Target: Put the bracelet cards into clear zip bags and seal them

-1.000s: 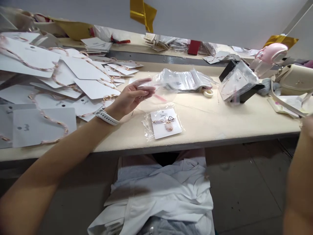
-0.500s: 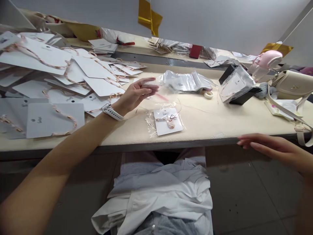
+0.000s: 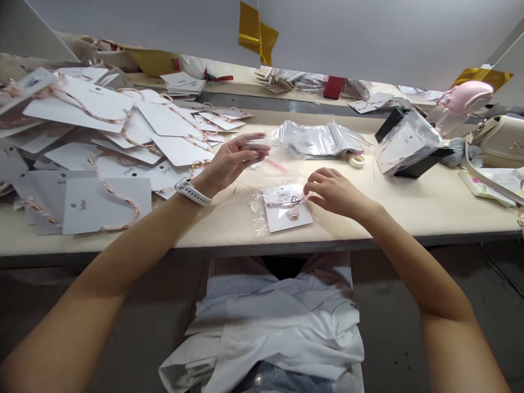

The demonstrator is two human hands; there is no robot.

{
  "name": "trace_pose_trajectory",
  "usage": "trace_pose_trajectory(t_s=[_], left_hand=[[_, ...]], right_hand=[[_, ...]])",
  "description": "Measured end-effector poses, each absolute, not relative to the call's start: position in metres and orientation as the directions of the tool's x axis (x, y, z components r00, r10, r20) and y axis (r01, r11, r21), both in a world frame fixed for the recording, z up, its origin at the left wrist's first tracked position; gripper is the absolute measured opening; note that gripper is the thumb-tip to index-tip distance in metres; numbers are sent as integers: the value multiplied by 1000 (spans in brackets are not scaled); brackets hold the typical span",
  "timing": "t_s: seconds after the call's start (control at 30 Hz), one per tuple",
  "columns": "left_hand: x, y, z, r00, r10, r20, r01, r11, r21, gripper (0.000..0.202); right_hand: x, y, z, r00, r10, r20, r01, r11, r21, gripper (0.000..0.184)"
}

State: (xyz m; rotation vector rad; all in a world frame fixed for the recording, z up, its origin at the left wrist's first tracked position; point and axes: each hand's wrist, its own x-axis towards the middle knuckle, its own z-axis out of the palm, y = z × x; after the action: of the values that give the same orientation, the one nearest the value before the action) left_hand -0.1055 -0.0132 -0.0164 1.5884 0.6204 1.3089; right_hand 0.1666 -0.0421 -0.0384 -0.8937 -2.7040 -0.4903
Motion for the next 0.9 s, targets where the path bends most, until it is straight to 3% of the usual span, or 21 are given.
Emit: trace_pose_trajectory(t_s=[0.1, 0.17, 0.23, 0.27, 0.33, 0.4, 0.5, 0.57, 0.6, 0.67, 0.73, 0.8, 0.9], left_hand=[[-106, -13, -17, 302, 838, 455, -125, -438, 890, 42], [-107, -12, -17, 310, 831, 462, -111, -451, 886, 43], [-107, -13, -17, 308, 830, 465, -113, -454, 884, 43], [-107, -13, -17, 308, 831, 464, -114, -452, 885, 43], [-106, -15, -17, 309, 834, 457, -111, -445, 888, 43], [-104, -16, -17, 312, 838, 447, -100, -439, 893, 44], [-104, -16, -16, 298, 849, 436, -87, -431, 898, 43], [-104, -15, -16, 282, 855, 435, -92, -428, 899, 43], [-105, -14, -16, 274, 857, 436, -92, -428, 899, 43], [-106, -14, -16, 268, 859, 436, -78, -431, 899, 43], [-106, -14, -16, 274, 858, 434, -69, -433, 899, 44], [-106, -13, -17, 284, 855, 433, -76, -430, 900, 45], [-105, -13, -18, 286, 859, 424, -65, -424, 903, 46]], right_hand=[[171, -46, -39, -781, 508, 363, 605, 761, 234, 33], [187, -53, -35, -701, 553, 450, 684, 699, 207, 35], [211, -59, -27, -469, 681, 563, 868, 475, 148, 35], [224, -60, -22, -290, 753, 591, 953, 283, 107, 34], [244, -61, -10, -45, 873, 486, 996, 4, 85, 32], [251, -59, 2, 91, 918, 385, 983, -145, 113, 37], [242, -56, 16, 239, 887, 395, 945, -307, 117, 41], [236, -52, 22, 255, 921, 294, 955, -288, 75, 37], [236, -49, 24, 192, 965, 178, 980, -199, 18, 35], [241, -41, 27, -117, 993, -4, 967, 113, -228, 37], [248, -31, 29, -342, 934, 104, 806, 349, -478, 43], [253, -21, 32, -220, 930, 295, 774, 350, -528, 45], [250, -9, 41, 116, 929, 351, 877, 71, -475, 46]])
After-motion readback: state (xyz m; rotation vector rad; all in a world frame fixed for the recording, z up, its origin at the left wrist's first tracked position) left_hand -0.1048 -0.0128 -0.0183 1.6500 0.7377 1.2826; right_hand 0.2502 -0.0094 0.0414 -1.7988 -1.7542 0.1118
